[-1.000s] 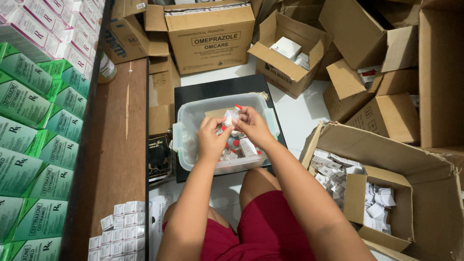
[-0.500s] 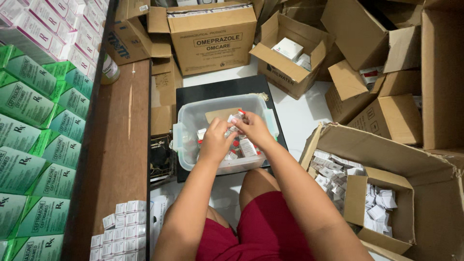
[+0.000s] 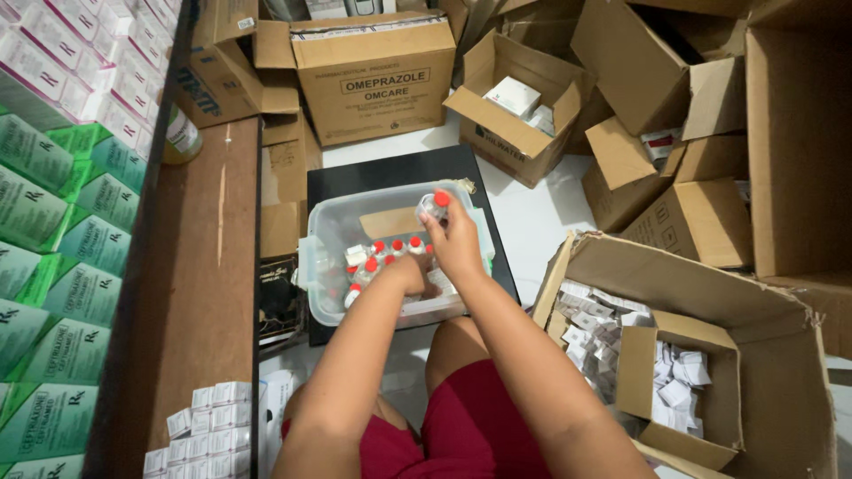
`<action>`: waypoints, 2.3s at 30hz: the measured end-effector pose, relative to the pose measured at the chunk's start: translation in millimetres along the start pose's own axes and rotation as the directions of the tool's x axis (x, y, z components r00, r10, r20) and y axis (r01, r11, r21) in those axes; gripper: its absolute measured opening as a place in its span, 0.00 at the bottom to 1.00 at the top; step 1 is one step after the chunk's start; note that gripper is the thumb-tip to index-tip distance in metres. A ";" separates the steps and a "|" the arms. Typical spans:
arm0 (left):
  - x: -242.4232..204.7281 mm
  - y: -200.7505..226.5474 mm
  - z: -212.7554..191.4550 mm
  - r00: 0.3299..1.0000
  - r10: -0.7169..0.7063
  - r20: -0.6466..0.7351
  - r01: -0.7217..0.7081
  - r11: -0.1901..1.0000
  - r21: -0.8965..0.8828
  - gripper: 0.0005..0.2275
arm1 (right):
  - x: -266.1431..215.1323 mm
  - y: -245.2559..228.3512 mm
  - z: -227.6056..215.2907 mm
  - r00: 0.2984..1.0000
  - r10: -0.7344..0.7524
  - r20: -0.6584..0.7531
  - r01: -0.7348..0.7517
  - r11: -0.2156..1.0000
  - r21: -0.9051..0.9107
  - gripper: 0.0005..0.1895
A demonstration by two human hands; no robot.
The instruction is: The person sits on the floor and repeatedly picks small white boxes from a cardboard box, opens them, removes a bottle with a red cap, and places the bottle into a clear plastic container. The empty boxes are returned to the cardboard box. The process is repeated for multiple units.
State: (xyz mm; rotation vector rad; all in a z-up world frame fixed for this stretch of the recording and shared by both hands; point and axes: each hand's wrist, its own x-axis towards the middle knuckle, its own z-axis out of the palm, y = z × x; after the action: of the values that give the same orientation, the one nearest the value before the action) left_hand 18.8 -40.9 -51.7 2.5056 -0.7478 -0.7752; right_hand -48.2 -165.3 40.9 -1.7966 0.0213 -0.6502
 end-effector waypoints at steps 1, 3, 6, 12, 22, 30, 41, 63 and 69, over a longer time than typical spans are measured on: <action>-3.3 2.2 0.1 1.000 0.026 -0.015 -0.028 0.996 -0.091 0.33 | -0.4 0.9 -1.0 1.000 -0.002 -0.007 0.002 1.000 -0.001 0.24; -16.4 5.7 -5.2 0.996 0.065 -0.057 -0.078 0.961 -0.264 0.32 | 0.8 2.9 0.3 1.000 -0.008 -0.019 0.008 1.000 0.006 0.23; -37.4 26.7 -16.9 0.976 0.193 -0.106 -0.215 0.940 -0.264 0.28 | 1.9 5.8 0.1 0.991 -0.121 -0.048 0.125 0.988 0.090 0.23; -85.7 65.8 -49.4 0.785 0.116 -0.609 -0.194 0.979 -0.065 0.25 | 0.0 6.7 -4.7 0.951 -0.238 -0.198 0.271 0.949 0.160 0.24; -96.7 68.7 -49.1 0.641 0.198 -0.742 -0.014 0.969 0.247 0.25 | -11.0 13.2 -9.2 0.994 -0.105 -0.004 0.092 0.852 0.516 0.25; -89.9 59.6 -40.9 0.530 0.340 -0.777 -0.097 0.934 0.343 0.20 | -8.9 15.8 -15.6 0.991 -0.025 0.128 -0.071 0.719 0.692 0.25; -101.3 67.8 -47.8 0.392 0.361 -0.846 -0.182 0.932 0.313 0.23 | -7.3 25.0 -9.8 0.997 -0.029 0.075 -0.016 0.841 0.540 0.24; -116.7 71.1 -47.2 0.424 0.233 -0.875 -0.282 0.952 0.117 0.28 | -24.0 -12.5 -13.4 0.938 -0.330 0.108 0.345 0.919 -0.189 0.25; -115.6 67.9 -44.0 0.414 0.274 -0.868 -0.288 0.944 0.161 0.28 | -15.6 8.0 -11.5 0.981 -0.100 0.165 0.068 0.980 0.186 0.24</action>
State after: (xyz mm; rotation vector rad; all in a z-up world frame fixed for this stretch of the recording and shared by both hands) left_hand -60.4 -14.6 62.1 2.1954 -0.6903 0.6735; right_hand -64.0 -172.9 29.4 -1.6794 -0.2262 -0.5352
